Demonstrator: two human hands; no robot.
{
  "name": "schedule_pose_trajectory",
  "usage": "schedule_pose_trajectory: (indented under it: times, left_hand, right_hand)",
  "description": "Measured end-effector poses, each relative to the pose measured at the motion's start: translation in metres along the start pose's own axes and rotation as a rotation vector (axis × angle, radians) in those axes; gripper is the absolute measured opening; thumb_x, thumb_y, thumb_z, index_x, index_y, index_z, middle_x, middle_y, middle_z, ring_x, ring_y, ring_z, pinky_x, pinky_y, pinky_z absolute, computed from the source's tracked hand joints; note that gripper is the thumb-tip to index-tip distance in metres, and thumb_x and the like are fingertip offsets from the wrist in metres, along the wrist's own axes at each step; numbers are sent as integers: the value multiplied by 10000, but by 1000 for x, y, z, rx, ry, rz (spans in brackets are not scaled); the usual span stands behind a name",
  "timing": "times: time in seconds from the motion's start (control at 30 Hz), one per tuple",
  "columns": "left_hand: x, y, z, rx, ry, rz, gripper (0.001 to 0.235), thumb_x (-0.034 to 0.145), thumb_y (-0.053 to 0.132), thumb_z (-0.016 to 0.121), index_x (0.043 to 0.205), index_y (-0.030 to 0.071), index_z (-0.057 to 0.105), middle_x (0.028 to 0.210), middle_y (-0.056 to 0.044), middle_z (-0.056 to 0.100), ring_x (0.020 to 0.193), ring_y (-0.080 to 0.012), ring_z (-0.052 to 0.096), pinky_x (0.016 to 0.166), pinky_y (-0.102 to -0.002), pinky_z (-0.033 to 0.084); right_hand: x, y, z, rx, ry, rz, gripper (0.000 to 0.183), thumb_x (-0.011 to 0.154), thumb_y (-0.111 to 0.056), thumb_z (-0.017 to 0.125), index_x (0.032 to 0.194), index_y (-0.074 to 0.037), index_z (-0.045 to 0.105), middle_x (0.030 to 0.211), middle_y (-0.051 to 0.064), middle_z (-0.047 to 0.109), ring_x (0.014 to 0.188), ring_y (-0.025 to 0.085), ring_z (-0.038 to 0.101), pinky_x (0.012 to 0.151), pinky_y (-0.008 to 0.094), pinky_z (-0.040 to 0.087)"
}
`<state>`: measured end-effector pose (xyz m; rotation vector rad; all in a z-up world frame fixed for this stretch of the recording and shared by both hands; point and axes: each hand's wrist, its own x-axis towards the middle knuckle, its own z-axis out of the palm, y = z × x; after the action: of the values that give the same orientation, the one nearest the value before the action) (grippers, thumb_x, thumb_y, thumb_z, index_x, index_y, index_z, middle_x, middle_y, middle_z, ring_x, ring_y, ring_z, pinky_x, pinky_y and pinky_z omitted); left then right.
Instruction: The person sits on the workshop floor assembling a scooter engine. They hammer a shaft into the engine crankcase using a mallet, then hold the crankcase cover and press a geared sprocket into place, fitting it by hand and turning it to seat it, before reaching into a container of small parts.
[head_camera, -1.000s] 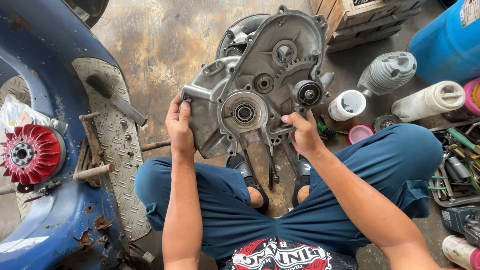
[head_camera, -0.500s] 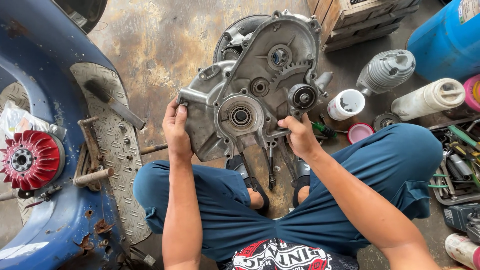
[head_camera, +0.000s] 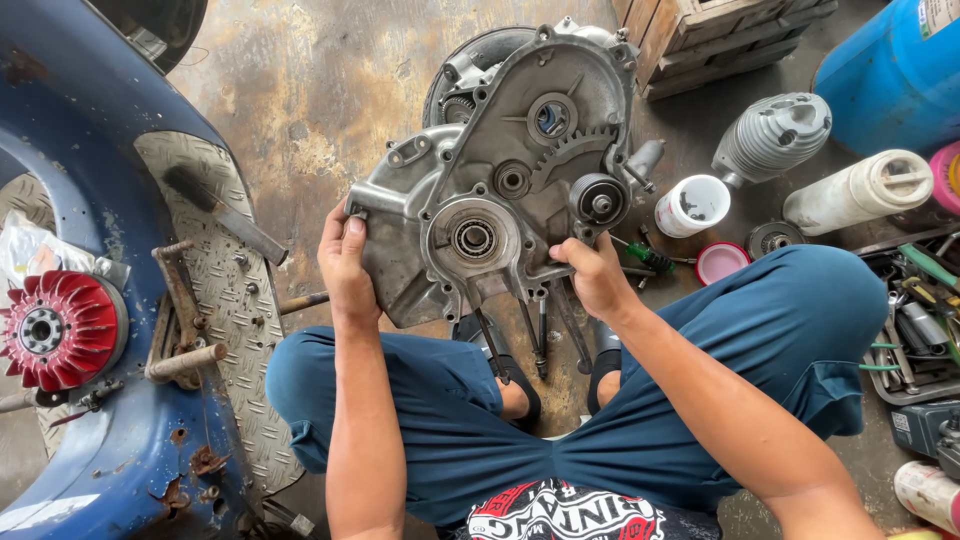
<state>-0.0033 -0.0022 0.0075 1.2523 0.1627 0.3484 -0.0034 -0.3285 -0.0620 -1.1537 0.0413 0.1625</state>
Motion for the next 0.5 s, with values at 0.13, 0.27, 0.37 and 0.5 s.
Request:
schedule_pose_trajectory:
  times: [0.13,0.27,0.37,0.5]
  left_hand:
    - [0,0,-2,20,4,2,401,1026,303,602,1329,41,601,1066,-83,705,913,-144,710,777,-302,627]
    - [-1,1,-1,19,10,-13,411,1021,318,597,1339,58,604,1064,-79,703,905,-141,716,775,-297,634]
    - [-5,16,8,126,41,-24,402,1016,340,577,1319,80,627,1056,-63,671,903,-113,650,791,-275,584]
    - [-5,32,22,214,48,-34,438,1029,391,511,1316,90,646,1038,-133,659,886,-163,631,791,-312,558]
  right_hand:
    - [-2,3,-3,-43,-17,-12,507,848,-6,633,1342,-41,524,1079,158,583,1050,298,554,971,627,419]
    - [-13,-30,20,-107,4,-8,532,833,-25,657,1350,-34,531,1096,167,587,1072,293,571,1002,613,430]
    - [-17,-41,33,-147,34,-12,541,792,-17,687,1319,-35,564,1104,157,600,1086,276,570,1031,574,445]
    - [-16,-44,36,-170,42,-38,564,785,-30,670,1337,-30,553,1139,187,588,1130,307,556,1039,602,405]
